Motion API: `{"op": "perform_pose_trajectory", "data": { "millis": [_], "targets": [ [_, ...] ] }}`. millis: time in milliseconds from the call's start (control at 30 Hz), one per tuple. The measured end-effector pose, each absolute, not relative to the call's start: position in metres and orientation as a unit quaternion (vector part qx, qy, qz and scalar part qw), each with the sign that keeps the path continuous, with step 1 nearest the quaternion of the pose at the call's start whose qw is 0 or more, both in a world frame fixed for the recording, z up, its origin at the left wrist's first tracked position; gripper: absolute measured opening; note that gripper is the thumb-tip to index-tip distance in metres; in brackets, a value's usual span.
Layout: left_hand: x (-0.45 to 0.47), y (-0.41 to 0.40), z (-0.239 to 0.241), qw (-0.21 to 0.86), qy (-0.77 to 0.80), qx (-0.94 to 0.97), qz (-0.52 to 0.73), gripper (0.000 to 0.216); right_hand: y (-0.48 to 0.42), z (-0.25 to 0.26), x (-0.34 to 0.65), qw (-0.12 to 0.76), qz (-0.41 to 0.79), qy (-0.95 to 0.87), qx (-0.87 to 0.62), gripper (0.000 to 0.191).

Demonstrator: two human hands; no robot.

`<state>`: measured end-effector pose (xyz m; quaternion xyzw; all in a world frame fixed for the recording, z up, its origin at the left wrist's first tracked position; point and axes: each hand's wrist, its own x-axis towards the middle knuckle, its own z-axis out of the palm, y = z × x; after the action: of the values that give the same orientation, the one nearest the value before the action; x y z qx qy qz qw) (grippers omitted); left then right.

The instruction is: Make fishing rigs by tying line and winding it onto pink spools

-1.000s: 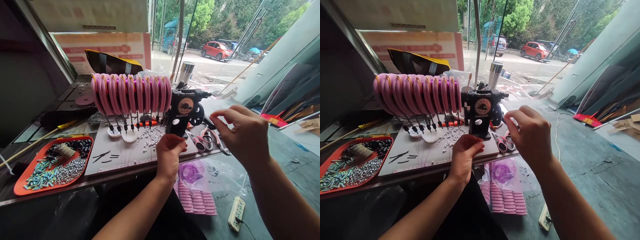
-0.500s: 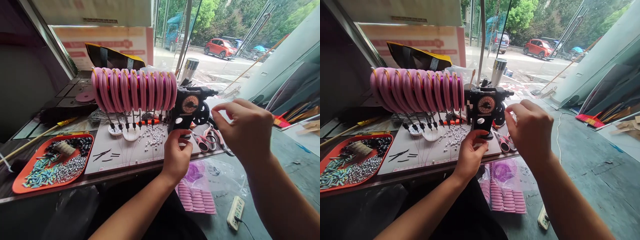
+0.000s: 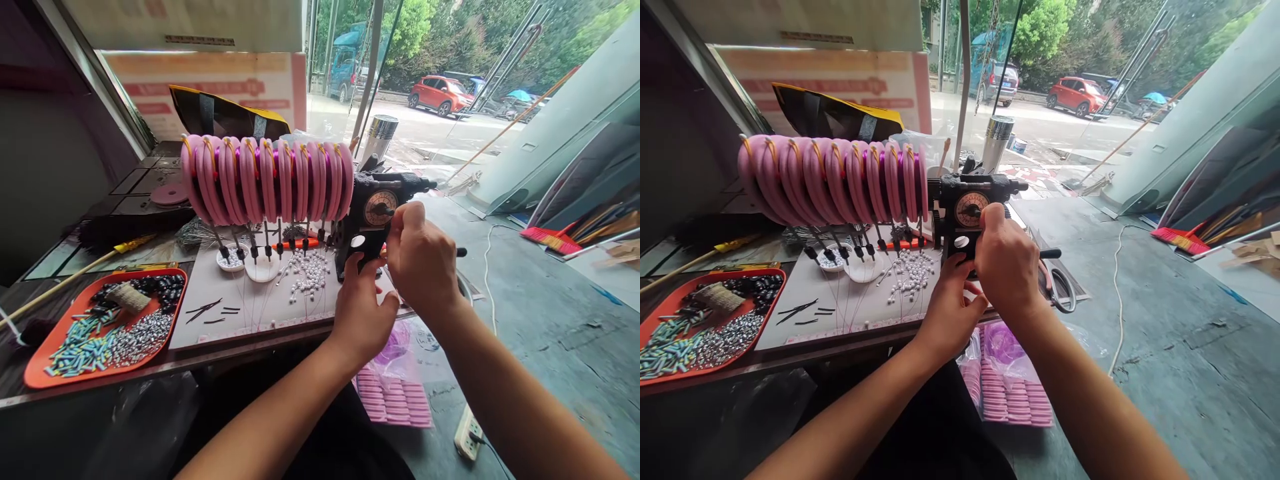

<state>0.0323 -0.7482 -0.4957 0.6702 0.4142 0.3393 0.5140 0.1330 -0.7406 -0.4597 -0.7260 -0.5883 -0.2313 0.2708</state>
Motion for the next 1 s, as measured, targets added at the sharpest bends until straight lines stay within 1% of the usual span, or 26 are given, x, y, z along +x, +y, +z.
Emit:
{"op": "perform_pose_trajectory", "data": {
  "millis": [200,333,600,800,1000],
  "targets": [
    [0.033,-0.75,-0.491,0.49,0.418,0.697,0.316,0.051,-0.743,-0.452,0.134,0.274,-0.242,-0.561,-0.743,0.01],
    [0.033,-0.752,-0.488,0.482,0.423,0.709,0.294,0.05,-0.741,-0.443,0.132,0.271,-0.232,-0.554,-0.752,0.011],
    [0.035,-0.749,-0.485,0.458,0.435,0.734,0.25,0.055,-0.735,-0.444,0.13,0.222,-0.196,-0.566,-0.769,0.015],
    [0.047,-0.737,-0.487,0.478,0.445,0.707,0.271,0.067,-0.737,-0.444,0.132,0.22,-0.195,-0.565,-0.771,0.017],
    [0.057,-0.73,-0.493,0.489,0.441,0.683,0.317,0.067,-0.734,-0.444,0.133,0.216,-0.179,-0.568,-0.774,0.018]
  ]
}}
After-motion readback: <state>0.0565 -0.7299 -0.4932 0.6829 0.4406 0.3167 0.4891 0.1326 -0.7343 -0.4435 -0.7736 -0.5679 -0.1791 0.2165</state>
